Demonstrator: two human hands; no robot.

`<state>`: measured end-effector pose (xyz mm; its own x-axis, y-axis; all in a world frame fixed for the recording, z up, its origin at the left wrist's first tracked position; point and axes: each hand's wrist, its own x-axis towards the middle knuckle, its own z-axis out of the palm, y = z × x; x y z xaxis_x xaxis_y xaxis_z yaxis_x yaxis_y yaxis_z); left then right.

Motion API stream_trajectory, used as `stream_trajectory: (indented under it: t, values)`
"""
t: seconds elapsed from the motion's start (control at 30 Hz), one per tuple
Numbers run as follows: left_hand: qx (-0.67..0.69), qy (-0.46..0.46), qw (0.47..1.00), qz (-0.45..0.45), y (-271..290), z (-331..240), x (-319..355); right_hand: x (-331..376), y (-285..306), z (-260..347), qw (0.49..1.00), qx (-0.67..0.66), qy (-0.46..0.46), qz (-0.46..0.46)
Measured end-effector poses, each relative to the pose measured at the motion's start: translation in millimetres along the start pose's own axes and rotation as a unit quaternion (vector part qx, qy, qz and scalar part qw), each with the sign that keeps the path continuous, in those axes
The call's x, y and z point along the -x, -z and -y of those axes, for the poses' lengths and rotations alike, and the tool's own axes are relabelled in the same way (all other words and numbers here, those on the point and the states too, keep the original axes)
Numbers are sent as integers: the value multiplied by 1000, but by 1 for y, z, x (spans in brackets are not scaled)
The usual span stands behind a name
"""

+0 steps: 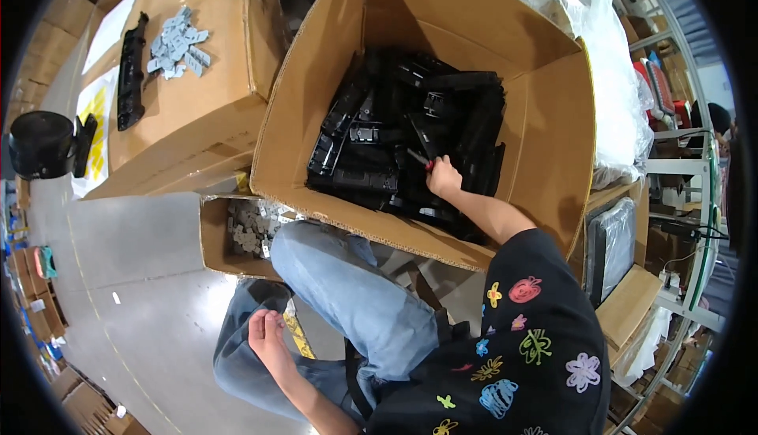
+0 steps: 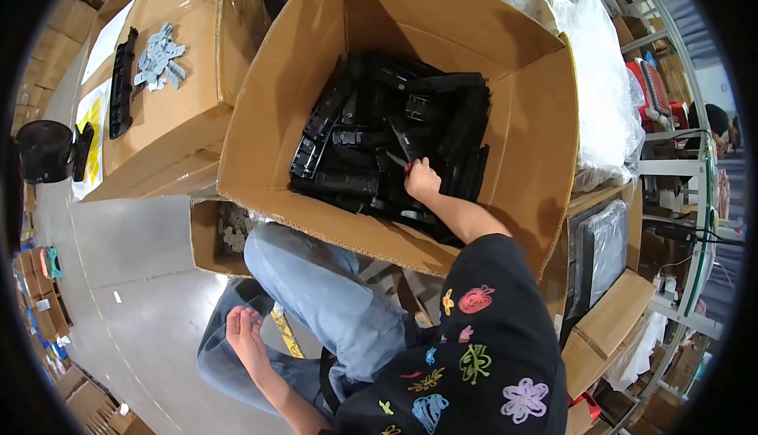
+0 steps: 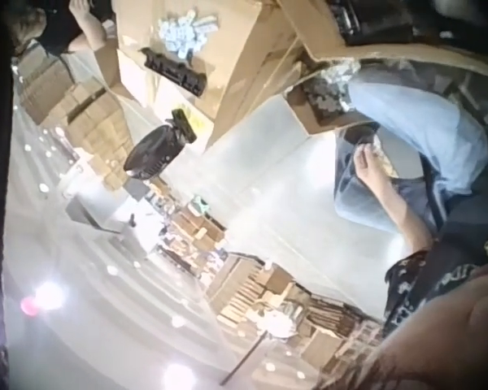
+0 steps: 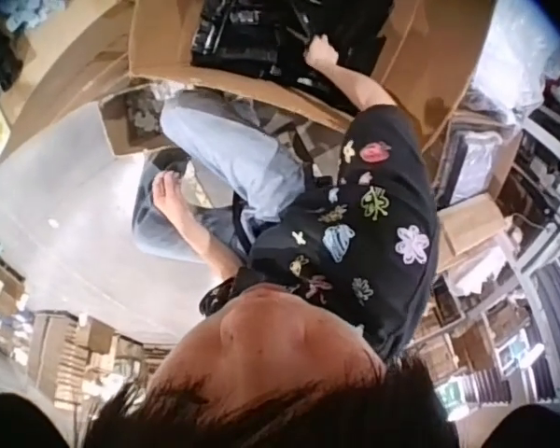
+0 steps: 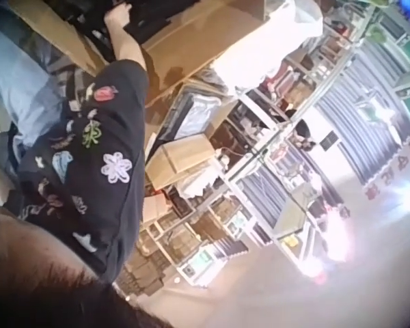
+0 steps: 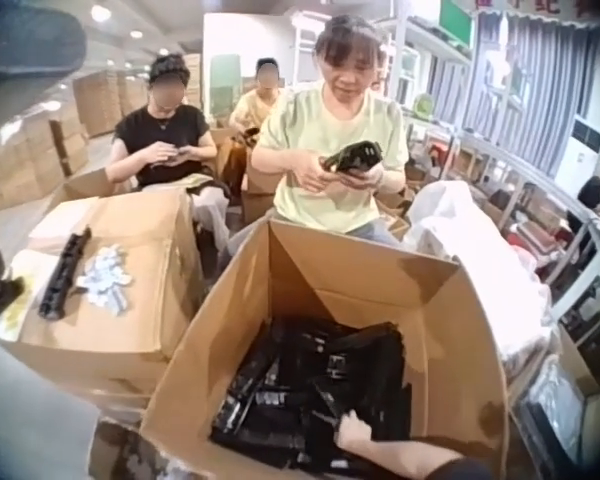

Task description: Using pliers to modify or trim black plastic components and attaching small metal clips.

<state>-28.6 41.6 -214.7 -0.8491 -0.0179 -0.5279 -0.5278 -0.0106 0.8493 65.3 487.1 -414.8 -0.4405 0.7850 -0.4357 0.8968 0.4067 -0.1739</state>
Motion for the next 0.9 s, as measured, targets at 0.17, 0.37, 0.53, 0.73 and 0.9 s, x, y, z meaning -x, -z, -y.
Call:
stream_trajectory:
  t: [0.17, 0.37, 0.53, 0.73, 0.9]
  values:
    - [28, -41, 999, 22, -3, -21, -1, 37, 95, 63, 942, -281, 129, -132]
    - [-3, -164, 957, 238, -32, -78, 1, 185, 228, 169, 812, -415, 410, -22]
    - [256, -231, 884, 315, -63, -132, 7, 289, 236, 253, 752, -253, 580, 183]
    - [232, -216, 946, 69, 82, -128, -55, 282, 115, 355, 795, -303, 505, 143]
    - [241, -156, 947, -143, 181, -98, -78, 216, -59, 412, 851, 36, 482, 205]
